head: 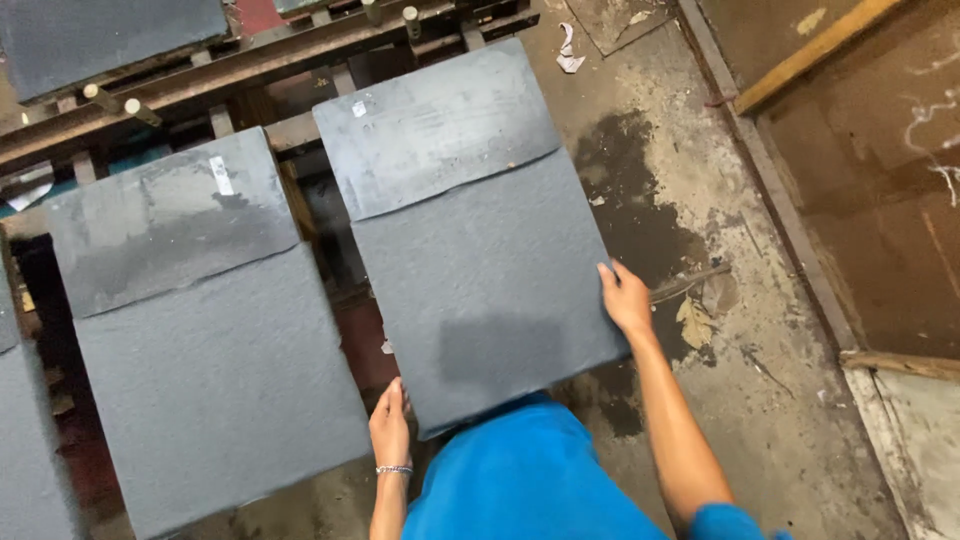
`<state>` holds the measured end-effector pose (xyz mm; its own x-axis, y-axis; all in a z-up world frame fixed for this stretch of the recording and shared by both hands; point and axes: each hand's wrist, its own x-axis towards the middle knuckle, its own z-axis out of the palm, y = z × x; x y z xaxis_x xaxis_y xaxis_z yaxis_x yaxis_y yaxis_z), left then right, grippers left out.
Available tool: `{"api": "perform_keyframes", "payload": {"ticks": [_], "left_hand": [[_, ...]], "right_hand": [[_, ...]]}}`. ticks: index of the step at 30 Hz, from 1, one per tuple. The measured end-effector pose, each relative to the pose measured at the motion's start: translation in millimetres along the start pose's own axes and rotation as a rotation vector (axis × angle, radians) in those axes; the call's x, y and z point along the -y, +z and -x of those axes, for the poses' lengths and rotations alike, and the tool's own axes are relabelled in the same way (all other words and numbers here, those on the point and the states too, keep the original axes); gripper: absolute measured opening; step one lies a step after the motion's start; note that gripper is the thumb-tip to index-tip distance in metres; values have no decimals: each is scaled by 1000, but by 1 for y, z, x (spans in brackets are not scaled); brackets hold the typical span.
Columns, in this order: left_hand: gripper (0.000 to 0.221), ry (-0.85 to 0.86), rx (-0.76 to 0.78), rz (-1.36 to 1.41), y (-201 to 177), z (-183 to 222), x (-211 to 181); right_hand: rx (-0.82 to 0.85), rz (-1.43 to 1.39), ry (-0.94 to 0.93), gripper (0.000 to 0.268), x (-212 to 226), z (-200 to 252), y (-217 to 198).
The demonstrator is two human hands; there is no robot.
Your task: Laying out and smoothing fabric pieces on printing boards in preparation for screen printing.
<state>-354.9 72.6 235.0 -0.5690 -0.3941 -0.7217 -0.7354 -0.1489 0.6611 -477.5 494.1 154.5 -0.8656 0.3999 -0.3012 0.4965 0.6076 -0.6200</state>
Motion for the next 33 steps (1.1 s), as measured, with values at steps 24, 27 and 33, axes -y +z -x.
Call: {"api": "perform_keyframes", "payload": {"ticks": [24, 27, 33], "left_hand": [[34, 319, -339, -267, 10, -44, 79], [36, 288, -325, -258, 5, -29, 60], [42, -139, -257, 35, 24, 29, -37]], "right_hand": [[-119, -57, 26, 41, -34, 64, -20], [-140, -129, -5, 41, -35, 51, -37], [122, -525, 433, 41, 84, 60, -111]]}}
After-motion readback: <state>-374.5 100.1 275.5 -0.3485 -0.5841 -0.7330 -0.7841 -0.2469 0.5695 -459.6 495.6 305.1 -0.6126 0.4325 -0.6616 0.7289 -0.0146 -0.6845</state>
